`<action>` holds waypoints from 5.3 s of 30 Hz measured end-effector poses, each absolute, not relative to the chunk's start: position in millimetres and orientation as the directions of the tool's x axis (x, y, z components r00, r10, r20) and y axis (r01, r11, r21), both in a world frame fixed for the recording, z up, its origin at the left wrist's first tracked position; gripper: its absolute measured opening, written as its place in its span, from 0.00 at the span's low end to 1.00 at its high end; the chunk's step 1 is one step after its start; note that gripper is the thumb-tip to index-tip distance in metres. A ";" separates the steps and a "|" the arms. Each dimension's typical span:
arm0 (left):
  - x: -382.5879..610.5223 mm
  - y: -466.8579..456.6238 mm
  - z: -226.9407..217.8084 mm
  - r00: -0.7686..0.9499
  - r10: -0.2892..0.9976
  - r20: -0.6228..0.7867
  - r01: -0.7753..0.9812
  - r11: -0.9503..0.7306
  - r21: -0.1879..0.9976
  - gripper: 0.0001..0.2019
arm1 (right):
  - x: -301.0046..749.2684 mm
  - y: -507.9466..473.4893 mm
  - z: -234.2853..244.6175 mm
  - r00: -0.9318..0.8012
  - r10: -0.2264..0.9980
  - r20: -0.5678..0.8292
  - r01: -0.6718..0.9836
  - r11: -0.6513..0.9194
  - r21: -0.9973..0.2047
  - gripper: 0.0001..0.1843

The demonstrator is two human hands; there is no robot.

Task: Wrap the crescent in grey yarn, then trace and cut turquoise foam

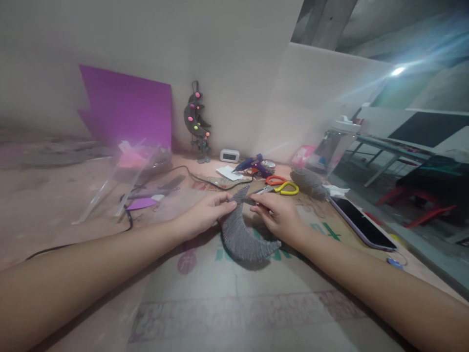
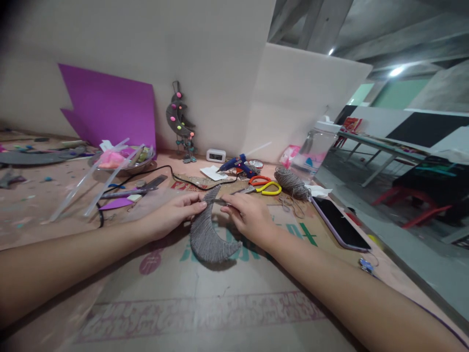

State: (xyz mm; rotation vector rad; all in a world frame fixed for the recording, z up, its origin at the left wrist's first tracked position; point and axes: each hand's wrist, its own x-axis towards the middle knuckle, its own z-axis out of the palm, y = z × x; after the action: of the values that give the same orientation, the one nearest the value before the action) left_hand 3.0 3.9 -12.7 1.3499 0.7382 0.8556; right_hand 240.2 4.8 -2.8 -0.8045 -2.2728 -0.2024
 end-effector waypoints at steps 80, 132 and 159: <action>6.9 1.6 -11.5 0.462 0.886 0.050 -0.133 0.014 0.991 0.27 | 242.4 10.1 -9.7 -0.523 0.542 0.658 0.626 0.768 -0.135 0.12; 5.6 0.4 -11.5 0.474 0.879 0.043 -0.132 0.023 0.991 0.25 | 242.0 8.8 -10.9 -0.502 0.555 0.663 0.606 0.773 -0.188 0.13; 4.5 6.5 -3.4 0.238 0.955 0.176 -0.097 -0.157 0.983 0.18 | 231.9 8.1 -5.3 -0.223 0.827 0.515 0.369 0.561 -0.741 0.06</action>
State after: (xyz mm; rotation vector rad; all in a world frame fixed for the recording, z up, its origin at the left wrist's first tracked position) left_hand 4.5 6.5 -3.4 1.3798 0.8844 1.1761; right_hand 231.9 8.1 -5.3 -0.9824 -1.8182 0.5880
